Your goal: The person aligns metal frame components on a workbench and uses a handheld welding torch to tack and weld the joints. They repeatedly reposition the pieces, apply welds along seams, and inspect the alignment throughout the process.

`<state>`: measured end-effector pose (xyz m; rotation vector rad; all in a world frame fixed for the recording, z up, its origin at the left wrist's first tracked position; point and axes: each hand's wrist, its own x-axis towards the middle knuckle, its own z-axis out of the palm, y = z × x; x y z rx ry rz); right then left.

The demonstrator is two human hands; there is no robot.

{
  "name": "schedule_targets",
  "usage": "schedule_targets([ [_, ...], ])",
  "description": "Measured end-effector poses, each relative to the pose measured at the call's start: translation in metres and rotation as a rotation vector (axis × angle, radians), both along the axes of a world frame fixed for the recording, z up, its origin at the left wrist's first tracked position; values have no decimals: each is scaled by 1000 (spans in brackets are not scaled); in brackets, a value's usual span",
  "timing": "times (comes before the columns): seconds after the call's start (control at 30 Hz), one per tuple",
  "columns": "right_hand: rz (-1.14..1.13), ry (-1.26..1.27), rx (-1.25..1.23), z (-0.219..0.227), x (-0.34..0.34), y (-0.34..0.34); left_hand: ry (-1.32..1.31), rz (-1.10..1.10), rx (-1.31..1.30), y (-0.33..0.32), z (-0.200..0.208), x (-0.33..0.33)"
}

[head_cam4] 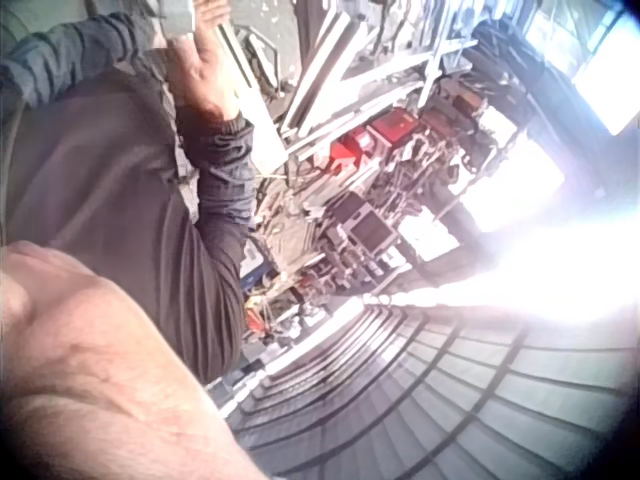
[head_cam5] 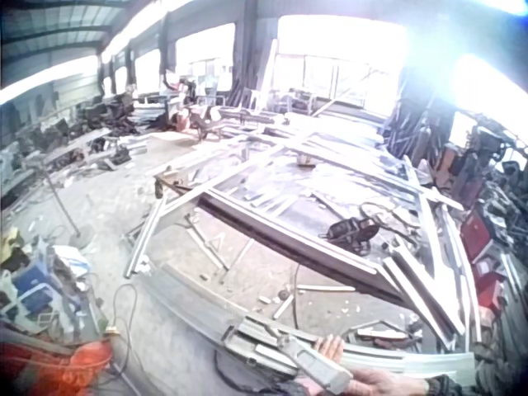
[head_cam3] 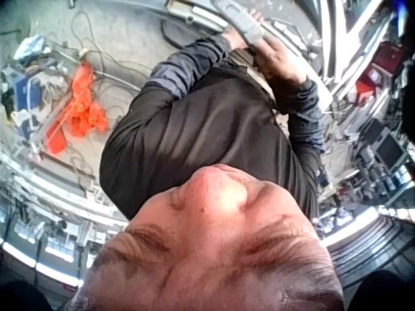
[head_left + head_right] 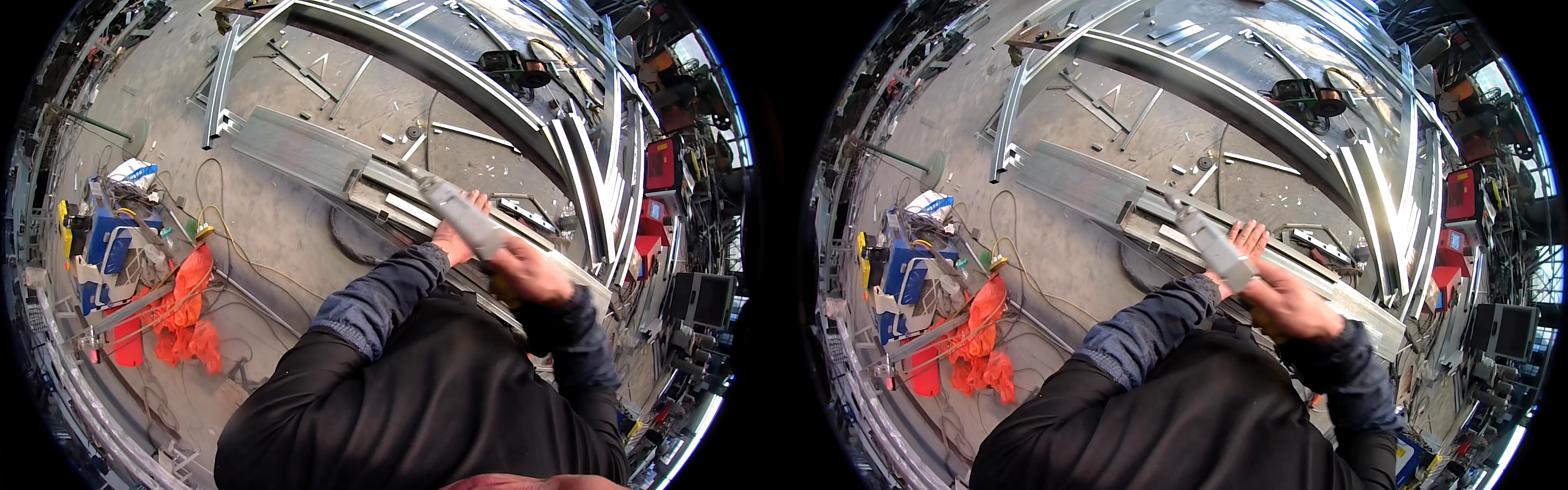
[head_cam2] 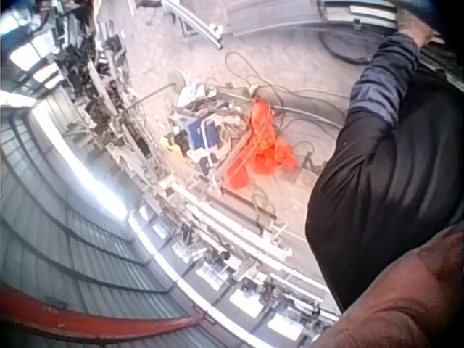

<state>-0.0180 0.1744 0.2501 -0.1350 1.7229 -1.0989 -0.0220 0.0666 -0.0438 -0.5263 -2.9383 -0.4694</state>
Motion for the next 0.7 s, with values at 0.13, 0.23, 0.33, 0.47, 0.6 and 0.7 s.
schedule_targets([
  [0.13, -37, 51, -153, 79, -40, 51, -209, 29, -28, -3, 31, 3],
  [0.23, 44, 21, -147, 112, -86, 51, -75, 53, 23, 2, 18, 2],
  [0.33, 191, -74, -102, 78, -142, 36, -69, 70, 13, 1, 18, 0],
  [0.47, 192, -299, -60, -9, -193, 16, -73, 59, 64, 1, 29, 0],
  [0.6, 276, -524, -114, -100, -235, -2, -56, 76, 103, 1, 32, -2],
  [0.7, 259, -667, -87, -139, -250, -18, -73, 126, 64, 5, 31, 0],
])
